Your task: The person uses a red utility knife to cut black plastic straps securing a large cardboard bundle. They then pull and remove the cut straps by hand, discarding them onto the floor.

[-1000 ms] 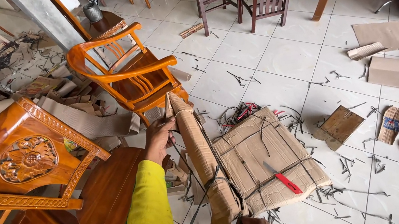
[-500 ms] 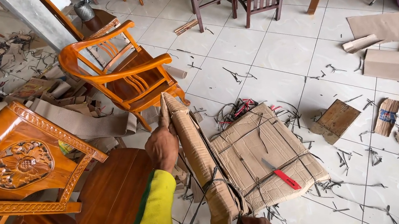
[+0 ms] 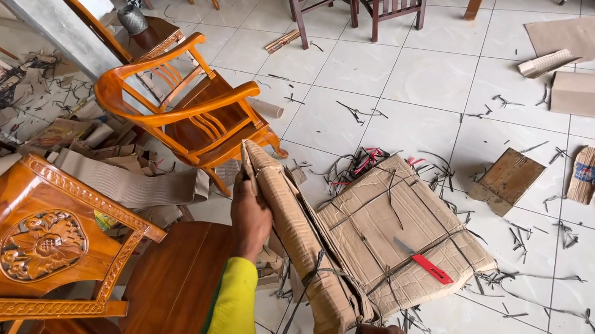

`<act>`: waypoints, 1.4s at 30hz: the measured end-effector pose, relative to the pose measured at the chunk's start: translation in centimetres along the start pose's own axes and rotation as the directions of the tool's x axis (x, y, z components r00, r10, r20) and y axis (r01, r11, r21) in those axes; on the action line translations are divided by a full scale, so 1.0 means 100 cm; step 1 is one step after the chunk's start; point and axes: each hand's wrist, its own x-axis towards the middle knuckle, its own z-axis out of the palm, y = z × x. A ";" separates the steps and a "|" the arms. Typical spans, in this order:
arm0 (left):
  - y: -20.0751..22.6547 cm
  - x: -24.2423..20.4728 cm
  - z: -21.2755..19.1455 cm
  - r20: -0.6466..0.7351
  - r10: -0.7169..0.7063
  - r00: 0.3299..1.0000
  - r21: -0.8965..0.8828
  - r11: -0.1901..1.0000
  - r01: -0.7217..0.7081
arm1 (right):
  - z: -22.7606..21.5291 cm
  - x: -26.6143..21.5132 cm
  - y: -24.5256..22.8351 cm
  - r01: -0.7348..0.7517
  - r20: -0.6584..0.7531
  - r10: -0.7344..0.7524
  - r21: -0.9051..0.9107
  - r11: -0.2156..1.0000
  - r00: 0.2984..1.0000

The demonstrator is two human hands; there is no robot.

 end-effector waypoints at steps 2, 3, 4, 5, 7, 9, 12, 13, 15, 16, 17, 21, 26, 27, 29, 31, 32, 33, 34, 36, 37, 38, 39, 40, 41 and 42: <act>0.027 -0.014 -0.021 0.011 -0.201 0.979 -0.306 0.932 0.195 | -0.003 -0.008 -0.012 -0.140 0.002 0.140 -0.045 0.989 0.990; 0.023 -0.011 -0.016 0.015 -0.205 0.979 -0.304 0.932 0.199 | 0.005 0.004 0.009 -0.143 0.006 0.143 -0.044 0.989 0.990; 0.018 -0.008 -0.012 0.005 -0.143 0.990 -0.239 0.961 0.140 | 0.013 0.017 0.029 0.066 -0.004 -0.066 -0.025 0.997 0.998; 0.015 -0.003 -0.007 -0.005 -0.079 0.997 -0.175 0.982 0.077 | 0.019 0.030 0.049 0.275 -0.019 -0.275 -0.015 0.961 0.961; 0.028 -0.002 -0.011 -0.046 -0.238 0.970 -0.222 0.949 0.222 | 0.007 0.008 0.017 0.099 -0.004 -0.099 -0.025 0.995 0.995; 0.028 0.002 -0.015 -0.080 -0.388 0.918 -0.275 0.894 0.354 | -0.003 -0.009 -0.006 -0.079 0.005 0.079 -0.036 0.996 0.997; 0.019 0.010 -0.018 -0.023 -0.539 0.842 -0.527 0.723 0.448 | -0.010 -0.022 -0.019 -0.111 0.009 0.112 -0.039 0.993 0.994; 0.021 0.011 -0.021 0.059 -0.616 0.786 -0.603 0.605 0.520 | -0.011 -0.025 -0.022 -0.128 0.008 0.128 -0.049 0.991 0.992; 0.020 0.015 -0.026 0.147 -0.674 0.724 -0.663 0.476 0.578 | -0.004 -0.006 -0.001 -0.141 0.004 0.142 -0.057 0.988 0.990; 0.018 0.017 -0.026 0.144 -0.646 0.750 -0.669 0.495 0.555 | 0.005 0.015 0.023 0.051 0.000 -0.051 0.006 0.999 0.999; 0.015 0.015 -0.025 0.144 -0.620 0.772 -0.674 0.510 0.535 | 0.015 0.034 0.050 0.238 -0.014 -0.237 0.066 0.969 0.971; 0.015 0.032 -0.022 -0.051 -0.528 0.847 -0.216 0.834 0.507 | 0.010 0.022 0.031 0.193 -0.013 -0.192 0.062 0.979 0.981; 0.012 0.044 -0.026 -0.037 -0.475 0.879 -0.022 0.880 0.475 | 0.019 0.042 0.058 0.324 -0.003 -0.325 0.106 0.940 0.946; 0.013 0.046 -0.027 -0.032 -0.473 0.881 -0.021 0.881 0.472 | 0.020 0.041 0.058 0.320 -0.006 -0.322 0.109 0.941 0.947; 0.013 0.050 -0.030 -0.007 -0.375 0.927 0.049 0.926 0.375 | 0.022 0.040 0.056 0.213 -0.038 -0.211 0.075 0.974 0.977; 0.020 0.056 -0.031 0.012 -0.352 0.936 0.107 0.931 0.348 | 0.013 0.023 0.033 0.119 -0.015 -0.119 0.045 0.992 0.993; 0.025 0.058 -0.032 0.031 -0.327 0.945 0.165 0.934 0.318 | 0.009 0.014 0.022 0.027 0.003 -0.027 0.013 1.000 1.000; 0.021 0.061 -0.029 0.029 -0.328 0.944 0.165 0.933 0.319 | 0.013 0.022 0.034 0.028 0.004 -0.028 0.011 1.000 1.000; 0.018 0.064 -0.026 0.022 -0.307 0.952 0.230 0.928 0.294 | 0.017 0.030 0.046 0.149 0.010 -0.150 0.096 0.984 0.989; 0.014 0.070 -0.022 0.013 -0.273 0.962 0.292 0.921 0.258 | 0.019 0.040 0.057 0.273 -0.006 -0.276 0.180 0.945 0.961; 0.013 0.070 -0.021 0.016 -0.263 0.965 0.313 0.917 0.245 | 0.019 0.042 0.057 0.249 0.037 -0.264 0.228 0.941 0.964; 0.013 0.071 -0.019 0.019 -0.253 0.967 0.334 0.913 0.233 | 0.019 0.043 0.057 0.224 0.080 -0.254 0.274 0.935 0.964; 0.014 0.070 -0.019 0.027 -0.250 0.968 0.338 0.913 0.227 | 0.010 0.021 0.035 0.220 0.078 -0.251 0.282 0.934 0.965; 0.015 0.070 -0.019 0.026 -0.272 0.962 0.293 0.922 0.253 | 0.001 0.000 0.013 0.148 0.070 -0.161 0.163 0.975 0.984; 0.016 0.070 -0.020 0.024 -0.295 0.955 0.247 0.928 0.280 | -0.009 -0.020 -0.010 0.069 0.052 -0.071 0.041 0.997 0.996; 0.018 0.070 -0.023 0.031 -0.292 0.956 0.249 0.928 0.276 | 0.001 0.000 0.013 0.066 0.051 -0.068 0.047 0.997 0.996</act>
